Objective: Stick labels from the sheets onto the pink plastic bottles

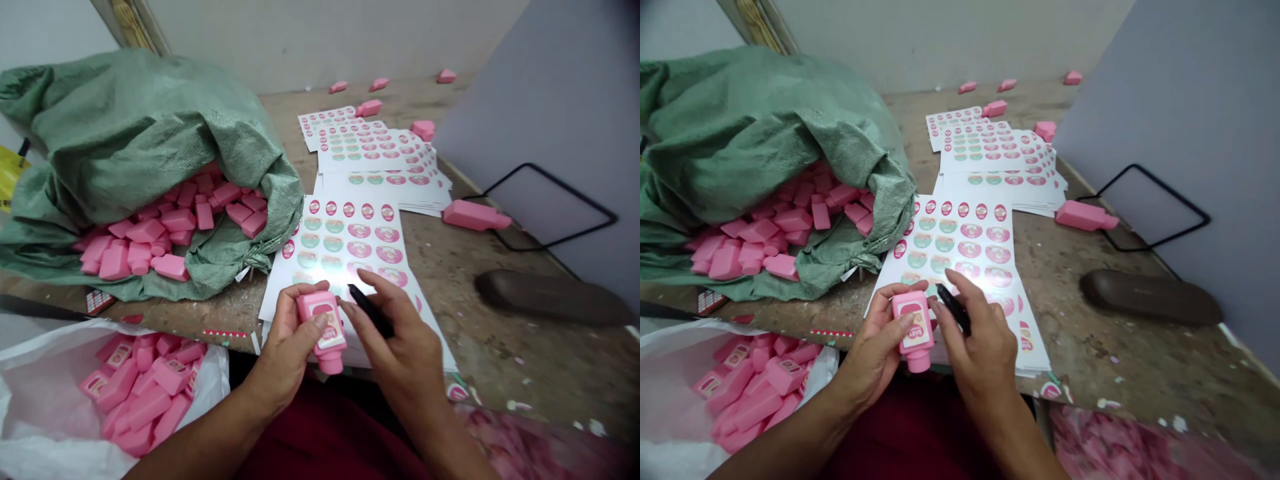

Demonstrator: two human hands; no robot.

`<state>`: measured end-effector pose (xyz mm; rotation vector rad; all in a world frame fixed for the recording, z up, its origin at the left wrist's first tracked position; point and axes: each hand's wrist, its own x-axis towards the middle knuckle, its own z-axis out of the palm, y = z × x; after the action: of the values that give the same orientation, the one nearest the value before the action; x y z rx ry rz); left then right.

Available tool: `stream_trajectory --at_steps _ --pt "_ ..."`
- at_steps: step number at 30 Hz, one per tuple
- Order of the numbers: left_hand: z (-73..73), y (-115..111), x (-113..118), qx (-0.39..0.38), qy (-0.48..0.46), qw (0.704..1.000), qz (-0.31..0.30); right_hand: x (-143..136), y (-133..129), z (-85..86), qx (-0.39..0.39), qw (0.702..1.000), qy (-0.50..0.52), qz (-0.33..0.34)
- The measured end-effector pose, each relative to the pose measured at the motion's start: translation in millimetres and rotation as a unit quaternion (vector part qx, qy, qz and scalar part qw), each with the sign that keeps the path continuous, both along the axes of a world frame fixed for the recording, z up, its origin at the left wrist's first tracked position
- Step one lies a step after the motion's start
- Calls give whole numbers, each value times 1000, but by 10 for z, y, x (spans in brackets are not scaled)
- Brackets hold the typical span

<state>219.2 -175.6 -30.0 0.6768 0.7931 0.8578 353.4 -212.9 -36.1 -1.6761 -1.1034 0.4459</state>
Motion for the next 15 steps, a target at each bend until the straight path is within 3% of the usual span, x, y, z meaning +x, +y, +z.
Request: stream_trajectory --at_steps 5,11,15 --pt "59 7 -5 -17 -11 999 -33 37 41 134 -39 972 227 51" --pt "65 9 -86 -34 -3 995 -93 -36 93 69 -47 956 270 109" --pt "65 63 -147 -80 -52 992 -83 8 113 13 -28 952 296 77"
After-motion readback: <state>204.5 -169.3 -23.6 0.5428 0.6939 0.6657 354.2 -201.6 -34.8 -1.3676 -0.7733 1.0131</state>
